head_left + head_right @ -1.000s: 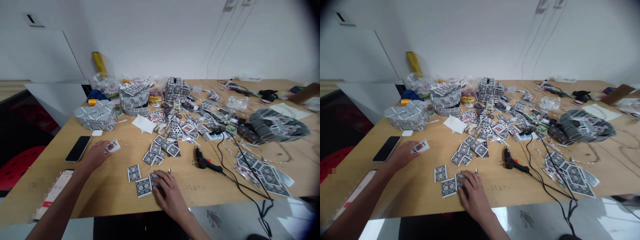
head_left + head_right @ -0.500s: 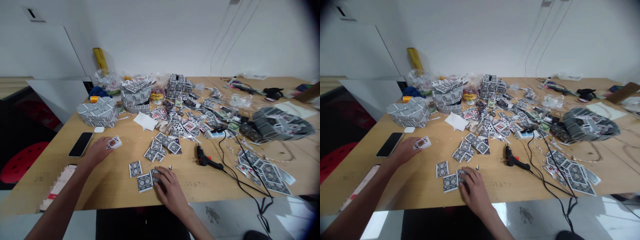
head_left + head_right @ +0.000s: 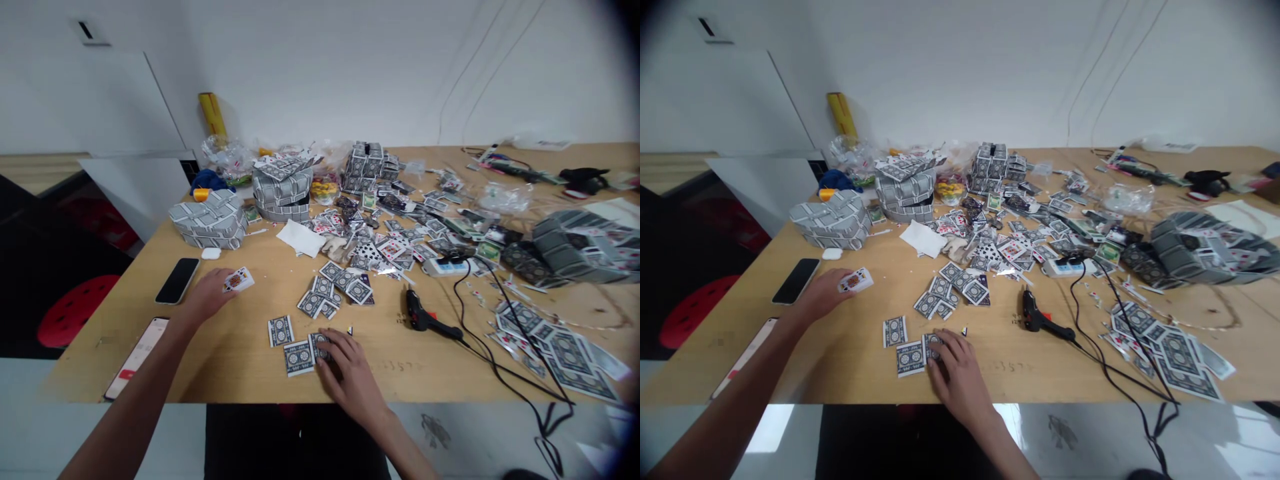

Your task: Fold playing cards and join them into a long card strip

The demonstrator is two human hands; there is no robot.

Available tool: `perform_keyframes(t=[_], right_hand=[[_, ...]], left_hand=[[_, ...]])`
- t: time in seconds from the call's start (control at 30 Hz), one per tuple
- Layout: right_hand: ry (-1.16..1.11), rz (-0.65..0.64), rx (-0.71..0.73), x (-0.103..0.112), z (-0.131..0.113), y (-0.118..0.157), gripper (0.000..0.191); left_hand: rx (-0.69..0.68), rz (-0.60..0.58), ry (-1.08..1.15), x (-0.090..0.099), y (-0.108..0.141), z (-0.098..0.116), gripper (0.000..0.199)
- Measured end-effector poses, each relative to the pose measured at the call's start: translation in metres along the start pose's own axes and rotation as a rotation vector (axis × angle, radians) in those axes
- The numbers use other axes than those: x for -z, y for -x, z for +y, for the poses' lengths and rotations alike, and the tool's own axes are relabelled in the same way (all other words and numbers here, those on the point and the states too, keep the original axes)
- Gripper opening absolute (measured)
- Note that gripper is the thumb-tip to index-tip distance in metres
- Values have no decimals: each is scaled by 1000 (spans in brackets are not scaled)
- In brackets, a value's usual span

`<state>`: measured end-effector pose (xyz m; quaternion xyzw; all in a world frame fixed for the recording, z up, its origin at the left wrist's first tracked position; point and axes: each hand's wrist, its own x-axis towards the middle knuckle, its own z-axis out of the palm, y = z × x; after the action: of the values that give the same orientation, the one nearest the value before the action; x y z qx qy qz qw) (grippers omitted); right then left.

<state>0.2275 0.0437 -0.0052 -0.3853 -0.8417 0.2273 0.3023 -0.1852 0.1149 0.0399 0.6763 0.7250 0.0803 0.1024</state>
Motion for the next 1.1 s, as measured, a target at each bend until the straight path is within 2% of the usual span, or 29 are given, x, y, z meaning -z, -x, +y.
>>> perform_keyframes(t=[0.43,0.9,1.0,1.07,1.1], right_hand=[[-1,-1,6,-1,0,0,26],[-5,2,-5,-1,0,0,27],[-8,3,0,-1,-1,0,27],[-9,1,-4,-1,-1,0,27],[-9,-3,-7,0,-1,0,27]], left_hand=[[17,41,56,0,-2,-4,56],[42,135,121,6,4,-1,56],[57,161,136,13,7,6,57],[69,181,196,18,15,19,58],[87,197,301,21,22,30,59]])
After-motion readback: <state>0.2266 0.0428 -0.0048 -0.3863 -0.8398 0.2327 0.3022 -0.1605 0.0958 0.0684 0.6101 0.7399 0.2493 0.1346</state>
